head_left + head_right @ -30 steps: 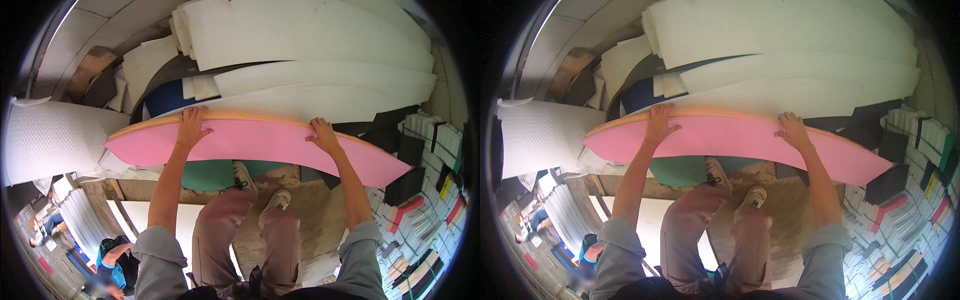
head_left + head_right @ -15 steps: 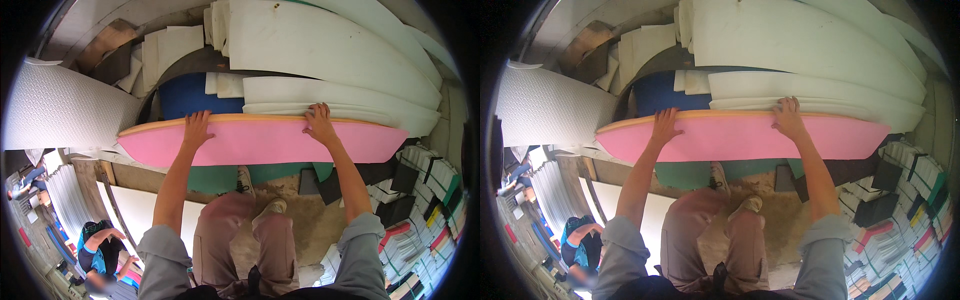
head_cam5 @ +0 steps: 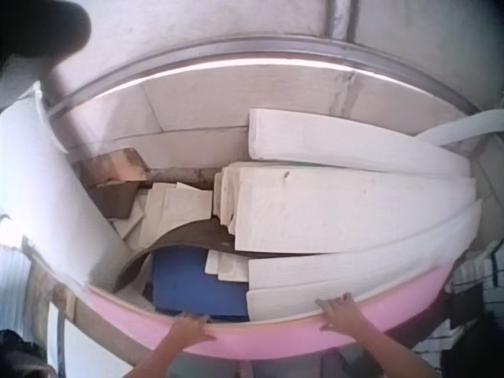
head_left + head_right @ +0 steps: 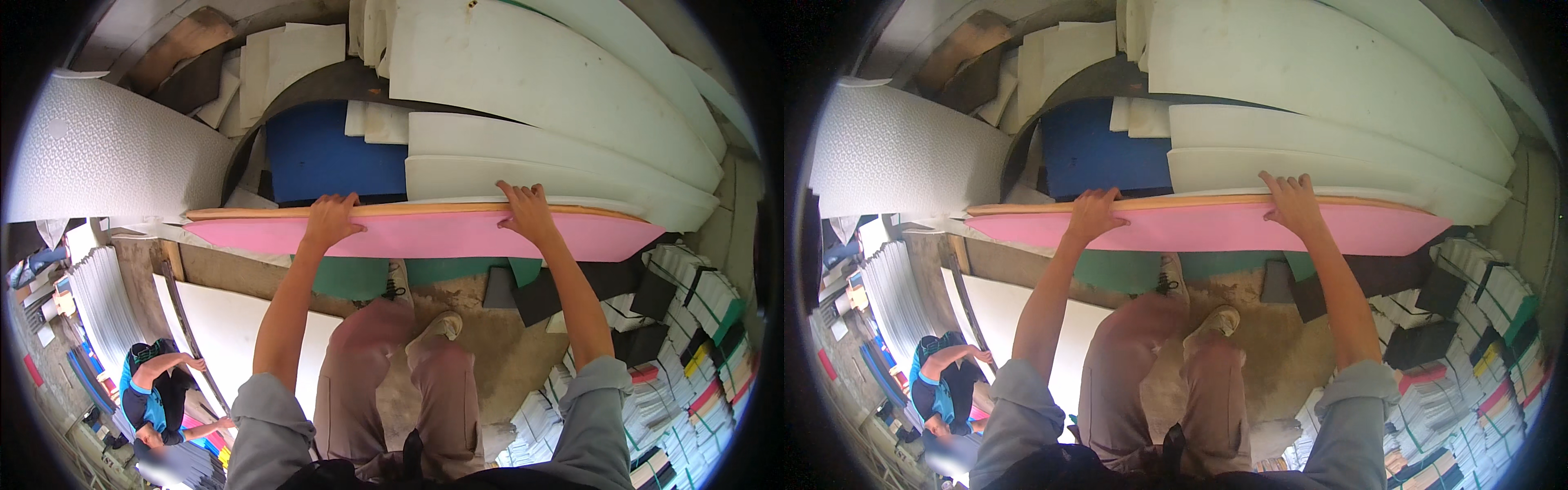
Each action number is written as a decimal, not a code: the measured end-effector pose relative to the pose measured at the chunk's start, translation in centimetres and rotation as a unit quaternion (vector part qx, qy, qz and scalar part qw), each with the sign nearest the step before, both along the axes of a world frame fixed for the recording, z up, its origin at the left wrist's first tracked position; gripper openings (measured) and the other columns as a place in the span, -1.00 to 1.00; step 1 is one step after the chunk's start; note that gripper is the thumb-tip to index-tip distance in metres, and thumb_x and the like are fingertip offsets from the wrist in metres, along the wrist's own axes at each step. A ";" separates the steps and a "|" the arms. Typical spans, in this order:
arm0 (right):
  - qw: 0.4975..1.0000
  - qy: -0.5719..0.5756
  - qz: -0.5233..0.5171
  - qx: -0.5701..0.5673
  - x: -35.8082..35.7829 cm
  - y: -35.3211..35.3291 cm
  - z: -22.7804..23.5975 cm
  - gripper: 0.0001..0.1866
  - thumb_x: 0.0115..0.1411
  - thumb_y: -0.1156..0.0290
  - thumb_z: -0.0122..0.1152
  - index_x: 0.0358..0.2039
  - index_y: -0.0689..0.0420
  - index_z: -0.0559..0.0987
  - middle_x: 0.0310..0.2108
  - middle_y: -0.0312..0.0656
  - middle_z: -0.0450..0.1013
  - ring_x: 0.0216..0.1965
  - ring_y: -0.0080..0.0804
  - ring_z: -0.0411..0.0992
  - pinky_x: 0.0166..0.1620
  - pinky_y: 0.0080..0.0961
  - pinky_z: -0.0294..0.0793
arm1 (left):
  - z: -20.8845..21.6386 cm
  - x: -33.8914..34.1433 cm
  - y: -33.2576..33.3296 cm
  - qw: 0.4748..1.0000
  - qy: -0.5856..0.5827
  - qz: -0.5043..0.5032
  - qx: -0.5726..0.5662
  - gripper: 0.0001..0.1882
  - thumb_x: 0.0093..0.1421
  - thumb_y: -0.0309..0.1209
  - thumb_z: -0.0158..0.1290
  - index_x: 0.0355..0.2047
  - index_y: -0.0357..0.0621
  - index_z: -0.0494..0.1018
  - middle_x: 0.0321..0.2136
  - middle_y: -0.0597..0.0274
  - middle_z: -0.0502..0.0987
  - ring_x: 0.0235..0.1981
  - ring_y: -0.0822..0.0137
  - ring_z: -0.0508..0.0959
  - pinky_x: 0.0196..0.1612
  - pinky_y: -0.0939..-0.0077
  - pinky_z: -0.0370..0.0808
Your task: The person sits on the floor and stacks black and white foam sheets, then wraps and ties them with green plastic strapping. The person uses a utility knife to cut the straps and places the finished bundles on a nearby stack. The person also handles a large pink foam sheet, aligning it with a wooden frame.
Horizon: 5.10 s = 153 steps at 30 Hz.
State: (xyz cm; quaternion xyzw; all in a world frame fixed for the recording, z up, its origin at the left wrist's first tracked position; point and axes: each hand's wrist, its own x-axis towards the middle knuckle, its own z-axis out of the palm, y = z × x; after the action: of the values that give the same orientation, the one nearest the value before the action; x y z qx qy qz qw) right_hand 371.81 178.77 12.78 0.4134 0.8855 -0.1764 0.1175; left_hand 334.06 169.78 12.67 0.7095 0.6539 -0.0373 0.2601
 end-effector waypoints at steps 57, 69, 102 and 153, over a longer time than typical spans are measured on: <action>0.895 0.259 0.181 0.314 -21.4 -25.6 57.2 -0.59 -0.26 0.32 0.39 -0.40 0.15 0.42 -0.54 -0.16 0.45 -0.45 -0.21 0.45 -0.30 -0.35 0.39 | 56.6 -16.6 -34.6 0.857 0.162 0.203 0.444 -0.48 -0.25 -0.46 0.27 -0.20 0.09 0.41 -0.29 0.43 0.47 -0.13 0.37 0.43 0.27 0.00 -0.11; 0.920 0.228 0.143 0.283 -34.4 -25.7 55.6 -0.55 -0.27 0.28 0.39 -0.39 0.18 0.41 -0.53 -0.10 0.47 -0.45 -0.18 0.47 -0.25 -0.33 0.41 | 56.4 -30.1 -32.8 0.864 0.208 0.163 0.428 -0.53 -0.21 -0.45 0.24 -0.21 0.12 0.42 -0.29 0.48 0.47 -0.12 0.38 0.42 0.24 -0.23 -0.14; 0.955 0.177 0.178 0.155 -82.4 -14.8 55.5 -0.47 -0.18 0.21 0.35 -0.18 0.10 0.40 -0.51 -0.20 0.47 -0.44 -0.27 0.47 -0.29 -0.38 0.37 | 57.2 -82.1 -19.8 0.942 0.017 -0.002 0.334 -0.54 -0.33 -0.37 0.32 -0.32 -0.02 0.46 -0.36 0.32 0.49 -0.16 0.25 0.41 0.05 0.13 0.15; 0.895 0.327 0.270 0.136 -139.8 -29.8 53.4 -0.46 -0.19 0.20 0.34 -0.16 0.13 0.45 -0.50 -0.01 0.49 -0.44 -0.12 0.49 -0.22 -0.27 0.41 | 61.2 -131.9 -42.0 0.864 0.328 0.182 0.337 -0.59 -0.30 -0.47 0.26 -0.36 0.06 0.43 -0.36 0.41 0.49 -0.17 0.35 0.46 0.17 0.28 0.27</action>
State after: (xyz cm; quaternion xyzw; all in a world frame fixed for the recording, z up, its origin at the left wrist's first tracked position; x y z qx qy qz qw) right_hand 231.97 148.98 66.17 0.0893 0.9670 -0.1404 -0.1929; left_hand 202.13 127.75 73.86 0.5694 0.7916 0.0027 -0.2218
